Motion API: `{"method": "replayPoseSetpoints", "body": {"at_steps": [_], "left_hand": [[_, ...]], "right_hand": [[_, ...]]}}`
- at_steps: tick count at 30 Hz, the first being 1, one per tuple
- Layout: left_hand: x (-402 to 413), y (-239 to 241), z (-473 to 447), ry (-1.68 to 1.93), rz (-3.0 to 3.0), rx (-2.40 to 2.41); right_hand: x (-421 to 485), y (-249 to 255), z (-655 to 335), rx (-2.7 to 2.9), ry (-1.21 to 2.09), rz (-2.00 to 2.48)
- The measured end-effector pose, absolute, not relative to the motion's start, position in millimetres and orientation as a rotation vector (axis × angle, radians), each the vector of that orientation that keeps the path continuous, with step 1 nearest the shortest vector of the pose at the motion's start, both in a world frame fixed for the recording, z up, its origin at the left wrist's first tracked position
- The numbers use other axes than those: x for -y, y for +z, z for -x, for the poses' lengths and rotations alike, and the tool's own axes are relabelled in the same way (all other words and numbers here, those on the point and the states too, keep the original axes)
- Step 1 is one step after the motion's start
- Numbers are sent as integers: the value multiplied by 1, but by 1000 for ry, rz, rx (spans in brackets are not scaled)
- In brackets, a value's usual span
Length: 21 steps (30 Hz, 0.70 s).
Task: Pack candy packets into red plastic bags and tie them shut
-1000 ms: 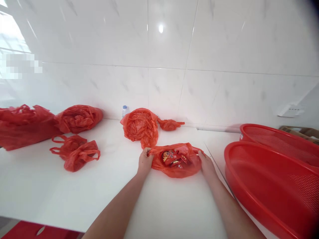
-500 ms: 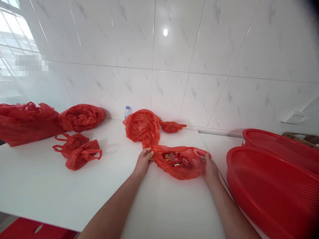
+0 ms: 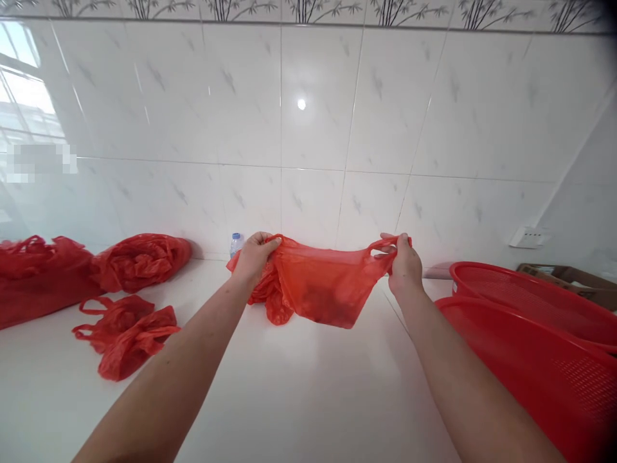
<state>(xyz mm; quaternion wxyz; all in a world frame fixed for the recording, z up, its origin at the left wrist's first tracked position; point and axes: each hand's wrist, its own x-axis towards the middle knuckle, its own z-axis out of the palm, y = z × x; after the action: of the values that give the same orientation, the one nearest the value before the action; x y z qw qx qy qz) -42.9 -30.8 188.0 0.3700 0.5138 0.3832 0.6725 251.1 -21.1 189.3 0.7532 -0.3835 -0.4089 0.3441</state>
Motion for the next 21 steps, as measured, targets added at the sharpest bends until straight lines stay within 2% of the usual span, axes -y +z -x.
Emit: {"method": "replayPoseSetpoints", "body": {"at_steps": [5,11,17,21], "left_hand": [[35,209,56,1735,-1456,-1118],[49,193,46,1538,-1520,-1170],[74,147,58,1437,-1505,-948],[72,94,63,1224,-1385,-998]], "right_hand": [[19,200,-253,943,648,865],[30,159,-254,1090,670,936],[53,84,-259,1154,485,928],[38,39,-267,994,772,952]]}}
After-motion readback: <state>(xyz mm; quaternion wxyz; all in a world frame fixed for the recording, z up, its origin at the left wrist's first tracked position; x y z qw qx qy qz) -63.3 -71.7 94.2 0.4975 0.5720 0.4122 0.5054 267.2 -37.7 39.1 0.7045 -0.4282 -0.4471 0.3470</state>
